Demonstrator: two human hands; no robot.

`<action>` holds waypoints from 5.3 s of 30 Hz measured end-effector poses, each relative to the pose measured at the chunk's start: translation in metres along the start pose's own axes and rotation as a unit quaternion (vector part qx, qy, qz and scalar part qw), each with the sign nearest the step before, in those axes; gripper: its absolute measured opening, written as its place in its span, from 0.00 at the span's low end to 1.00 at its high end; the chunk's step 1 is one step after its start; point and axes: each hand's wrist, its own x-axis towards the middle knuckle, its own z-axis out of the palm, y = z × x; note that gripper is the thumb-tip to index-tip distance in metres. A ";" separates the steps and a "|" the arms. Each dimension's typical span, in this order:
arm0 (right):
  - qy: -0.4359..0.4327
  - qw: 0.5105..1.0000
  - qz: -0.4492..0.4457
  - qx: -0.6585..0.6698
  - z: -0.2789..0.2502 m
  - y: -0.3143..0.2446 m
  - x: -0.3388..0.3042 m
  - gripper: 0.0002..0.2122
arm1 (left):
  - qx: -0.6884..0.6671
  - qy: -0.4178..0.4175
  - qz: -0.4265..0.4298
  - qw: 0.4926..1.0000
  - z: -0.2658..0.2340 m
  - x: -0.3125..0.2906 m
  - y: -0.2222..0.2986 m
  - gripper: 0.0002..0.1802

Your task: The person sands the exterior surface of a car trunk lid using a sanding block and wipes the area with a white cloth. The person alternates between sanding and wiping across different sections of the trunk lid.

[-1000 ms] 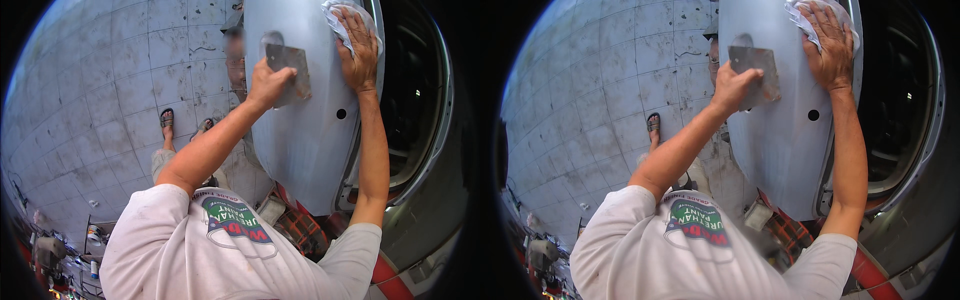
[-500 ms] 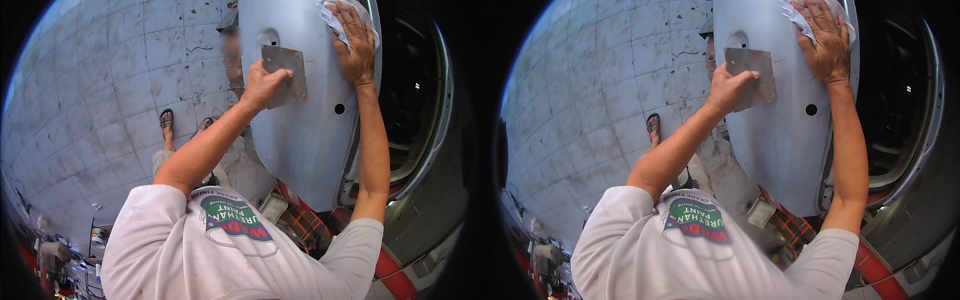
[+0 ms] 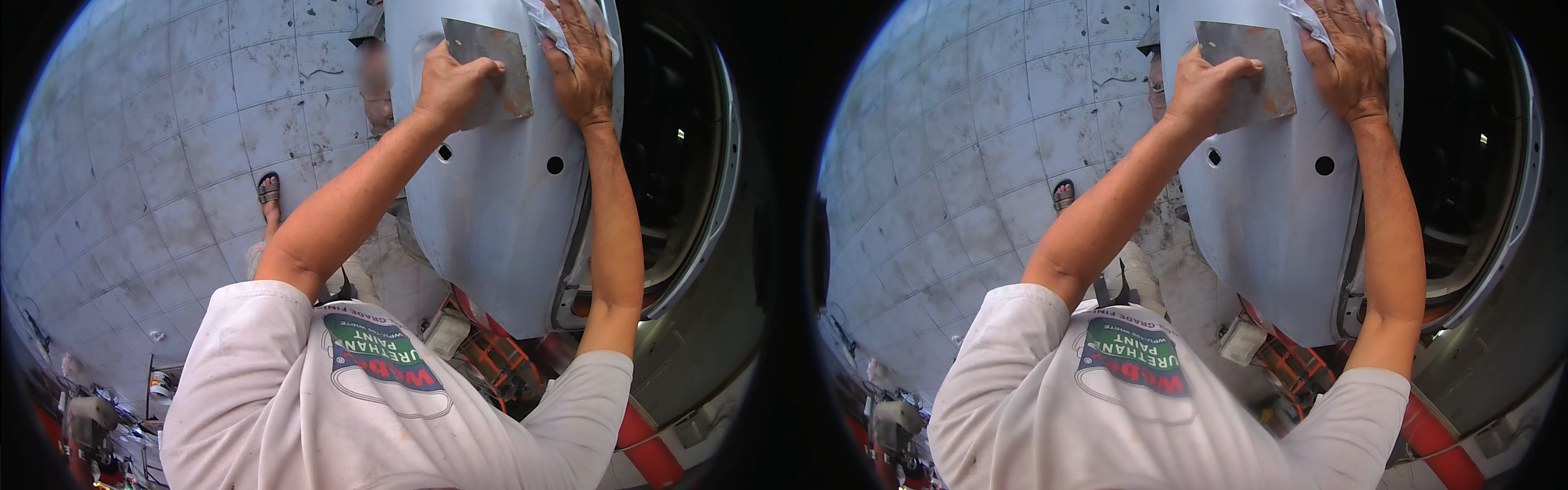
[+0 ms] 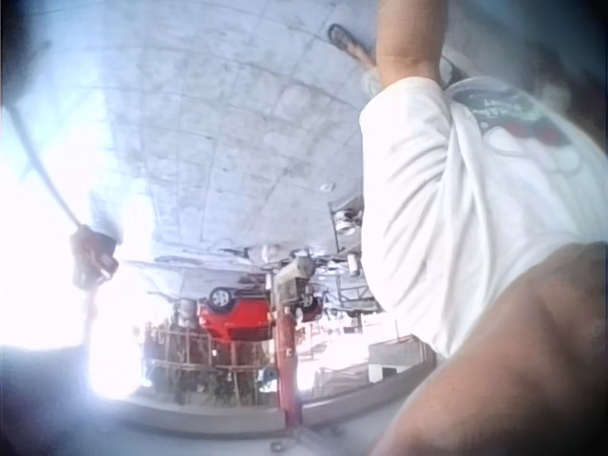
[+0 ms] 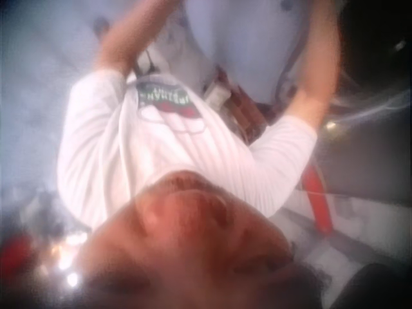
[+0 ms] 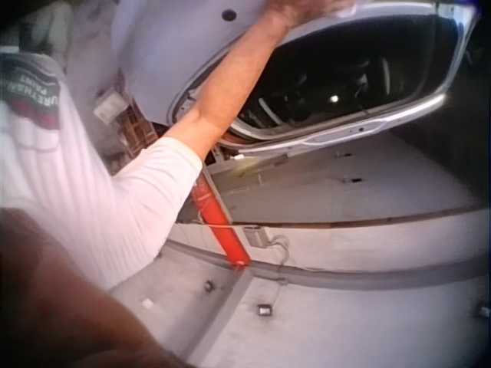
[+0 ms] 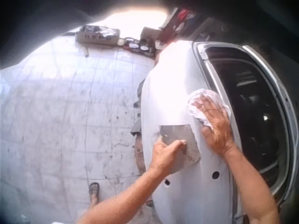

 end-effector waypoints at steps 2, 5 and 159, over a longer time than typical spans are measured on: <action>-0.003 1.000 -0.002 -0.019 0.000 0.004 0.002 0.38 | -0.050 -0.018 -0.045 0.998 -0.009 0.001 0.004 0.16; -0.026 0.992 -0.025 -0.124 0.002 0.002 0.004 0.34 | 0.064 0.047 -0.059 0.995 -0.082 -0.016 -0.030 0.14; 0.007 0.999 -0.027 -0.029 0.013 0.023 0.053 0.33 | 0.018 0.078 -0.046 0.996 -0.055 -0.028 -0.036 0.17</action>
